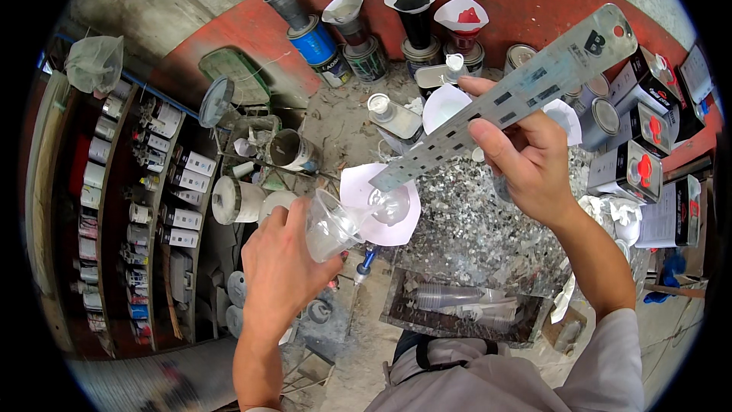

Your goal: The person prepares paint by pouring it into a spray gun cup, then walks to a paint booth and applies white paint to a car hood using a spray gun. The person wipes the hood with a cloth between passes.

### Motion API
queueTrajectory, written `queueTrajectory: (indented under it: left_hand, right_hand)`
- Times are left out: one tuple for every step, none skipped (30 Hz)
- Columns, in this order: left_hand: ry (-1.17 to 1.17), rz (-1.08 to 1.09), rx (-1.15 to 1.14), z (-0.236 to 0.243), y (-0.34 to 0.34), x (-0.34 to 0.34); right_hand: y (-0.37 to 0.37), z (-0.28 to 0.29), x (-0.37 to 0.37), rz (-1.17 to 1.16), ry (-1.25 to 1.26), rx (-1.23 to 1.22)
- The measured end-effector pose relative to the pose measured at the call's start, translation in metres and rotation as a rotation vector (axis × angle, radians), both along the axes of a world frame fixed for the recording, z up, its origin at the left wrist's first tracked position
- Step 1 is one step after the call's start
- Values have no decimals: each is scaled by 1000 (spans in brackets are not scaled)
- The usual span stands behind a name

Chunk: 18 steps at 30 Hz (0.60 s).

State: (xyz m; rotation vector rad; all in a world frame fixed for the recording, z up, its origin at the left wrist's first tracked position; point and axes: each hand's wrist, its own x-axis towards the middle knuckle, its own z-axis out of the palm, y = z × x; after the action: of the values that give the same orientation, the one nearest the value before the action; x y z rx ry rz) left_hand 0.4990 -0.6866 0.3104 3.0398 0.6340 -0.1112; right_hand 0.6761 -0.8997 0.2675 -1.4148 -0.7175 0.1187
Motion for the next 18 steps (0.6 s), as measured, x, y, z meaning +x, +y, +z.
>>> queueTrajectory:
  left_hand:
    - [5,-17,13,1,0,1]
    - [10,-34,26,2,-1,3]
    - [7,-49,35,3,-2,4]
    - [4,-63,44,4,-3,5]
    - [1,-78,54,5,-4,6]
    - [9,-101,80,5,-5,7]
    - [18,-125,106,6,-5,8]
    - [27,-148,132,6,-6,10]
    - [43,-162,165,7,-6,12]
    - [59,-175,197,8,-8,14]
    - [75,-188,230,8,-9,15]
    - [70,-221,268,7,-10,17]
    - [65,-254,306,7,-10,18]
    - [59,-287,344,6,-10,19]
    - [51,-285,347,7,-11,21]
    - [43,-283,351,7,-11,22]
    - [34,-280,354,8,-11,22]
    - [4,-240,297,7,-10,20]
  right_hand:
    - [-1,0,0,1,3,0]
    - [-1,0,0,1,7,0]
    - [-1,1,0,6,4,6]
    - [-1,1,0,10,2,12]
    - [-1,1,0,14,0,19]
    - [-2,0,0,24,16,28]
    - [-2,0,1,33,32,38]
    - [-3,-1,1,43,49,47]
    - [-3,0,0,44,54,47]
    - [-3,1,0,46,58,46]
    - [-4,1,-1,47,63,46]
    - [-4,2,-1,42,57,43]
    - [-3,2,-1,37,51,40]
    - [-3,2,-1,32,45,37]
    - [-4,1,-1,26,35,37]
    - [-5,1,-1,20,25,36]
    - [-5,1,-1,15,14,35]
    - [-6,0,-2,10,39,30]
